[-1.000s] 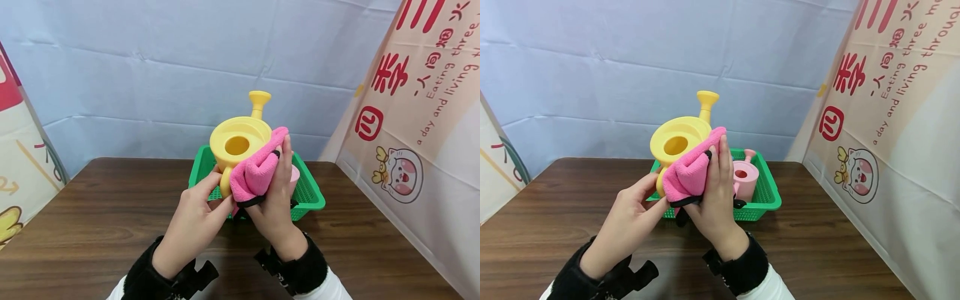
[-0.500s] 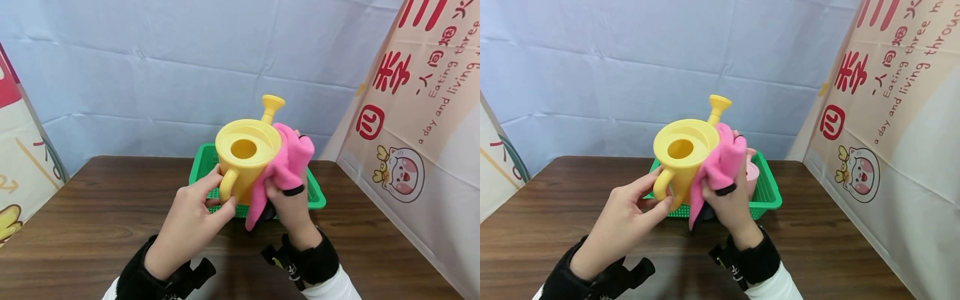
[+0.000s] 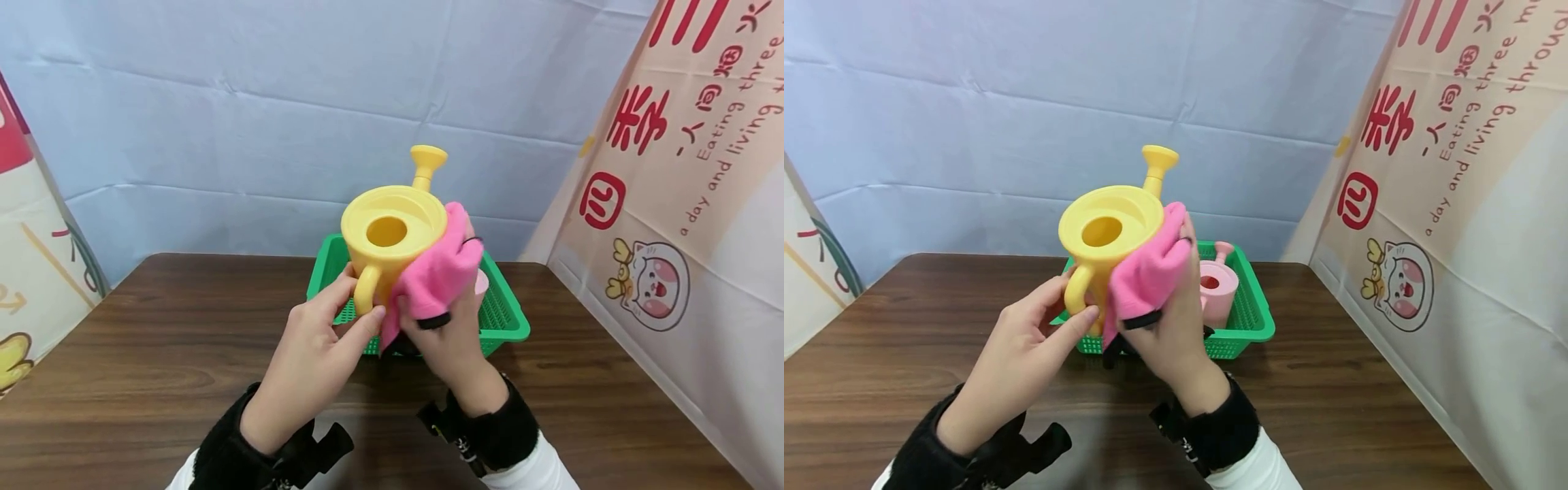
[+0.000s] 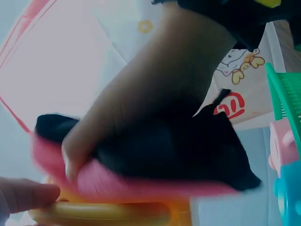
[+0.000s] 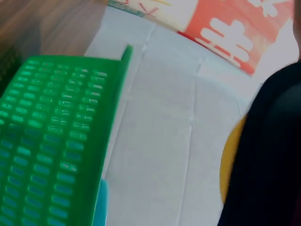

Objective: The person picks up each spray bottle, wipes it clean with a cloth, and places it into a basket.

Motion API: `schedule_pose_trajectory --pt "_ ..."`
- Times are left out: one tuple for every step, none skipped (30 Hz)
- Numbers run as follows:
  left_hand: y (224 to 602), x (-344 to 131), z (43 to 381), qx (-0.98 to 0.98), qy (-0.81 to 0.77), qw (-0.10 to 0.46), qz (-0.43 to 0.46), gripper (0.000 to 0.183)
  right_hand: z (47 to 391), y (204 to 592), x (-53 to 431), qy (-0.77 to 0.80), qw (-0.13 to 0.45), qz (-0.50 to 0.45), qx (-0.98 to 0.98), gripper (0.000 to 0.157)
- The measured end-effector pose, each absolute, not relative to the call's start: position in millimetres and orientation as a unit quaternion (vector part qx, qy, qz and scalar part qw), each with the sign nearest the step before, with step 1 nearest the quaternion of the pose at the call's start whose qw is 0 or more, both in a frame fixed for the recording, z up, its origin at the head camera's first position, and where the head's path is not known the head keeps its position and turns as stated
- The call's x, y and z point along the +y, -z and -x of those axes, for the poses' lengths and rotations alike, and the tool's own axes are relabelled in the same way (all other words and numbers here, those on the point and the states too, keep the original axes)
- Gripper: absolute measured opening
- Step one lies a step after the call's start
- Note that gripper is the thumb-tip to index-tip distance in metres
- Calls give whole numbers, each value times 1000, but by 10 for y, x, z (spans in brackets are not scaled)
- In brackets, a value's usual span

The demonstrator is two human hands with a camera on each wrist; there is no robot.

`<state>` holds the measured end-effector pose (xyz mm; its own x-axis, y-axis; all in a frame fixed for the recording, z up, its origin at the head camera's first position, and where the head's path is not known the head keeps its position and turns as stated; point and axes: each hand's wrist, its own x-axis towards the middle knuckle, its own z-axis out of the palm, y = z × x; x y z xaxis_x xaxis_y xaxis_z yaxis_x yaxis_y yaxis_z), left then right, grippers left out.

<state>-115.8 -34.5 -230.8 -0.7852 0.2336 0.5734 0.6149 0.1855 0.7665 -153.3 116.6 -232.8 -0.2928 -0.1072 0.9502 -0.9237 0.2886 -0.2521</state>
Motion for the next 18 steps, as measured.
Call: schedule_pose_trajectory --pt "2309 -346 1162 -757 569 168 275 17 1512 2332 1129 -418 478 -371 -677 60" --pt "2309 -347 1166 -763 564 170 267 16 1505 2353 1104 -390 498 -358 -687 70" --pt "2310 -347 1170 -767 562 168 260 16 1504 2371 1085 -369 512 -348 -693 77" --pt "2315 -344 1174 -772 560 164 253 16 1506 2386 1071 -354 521 -339 -699 80" --pt "2319 -341 1176 -775 559 160 248 15 1513 2408 1063 -349 527 -334 -700 80" --pt "2322 -335 1180 -777 558 155 245 14 1511 2413 1055 -345 532 -330 -699 80" --pt "2324 -328 1185 -776 558 156 248 13 1512 2416 1049 -344 539 -328 -695 79" --pt "2328 -321 1188 -778 554 160 251 14 1512 2417 1044 -345 545 -327 -690 78" --pt "2330 -316 1189 -779 550 164 253 14 1503 2407 1036 -348 550 -327 -685 77" --pt "2331 -311 1191 -781 543 171 257 13 1490 2395 1028 -351 555 -326 -680 76" --pt "2332 -308 1192 -784 534 180 260 12 1479 2380 1023 -356 559 -326 -674 74" --pt "2331 -305 1194 -787 524 194 263 11 1463 2360 1018 -361 561 -326 -670 73" --pt "2329 -304 1195 -790 513 208 265 11 1459 2351 1020 -371 559 -332 -663 73" --pt "2328 -305 1193 -792 504 218 265 10 1455 2334 1026 -387 552 -339 -656 72" --pt "2324 -306 1189 -792 502 223 267 9 1453 2315 1037 -409 537 -349 -650 71" --pt "2320 -311 1184 -791 500 228 269 8 1450 2300 1053 -435 518 -361 -642 69" --pt "2315 -317 1177 -787 504 231 272 8 1451 2290 1075 -460 497 -372 -635 65" --pt "2309 -325 1170 -781 510 232 275 8 1453 2286 1099 -487 472 -378 -630 59"
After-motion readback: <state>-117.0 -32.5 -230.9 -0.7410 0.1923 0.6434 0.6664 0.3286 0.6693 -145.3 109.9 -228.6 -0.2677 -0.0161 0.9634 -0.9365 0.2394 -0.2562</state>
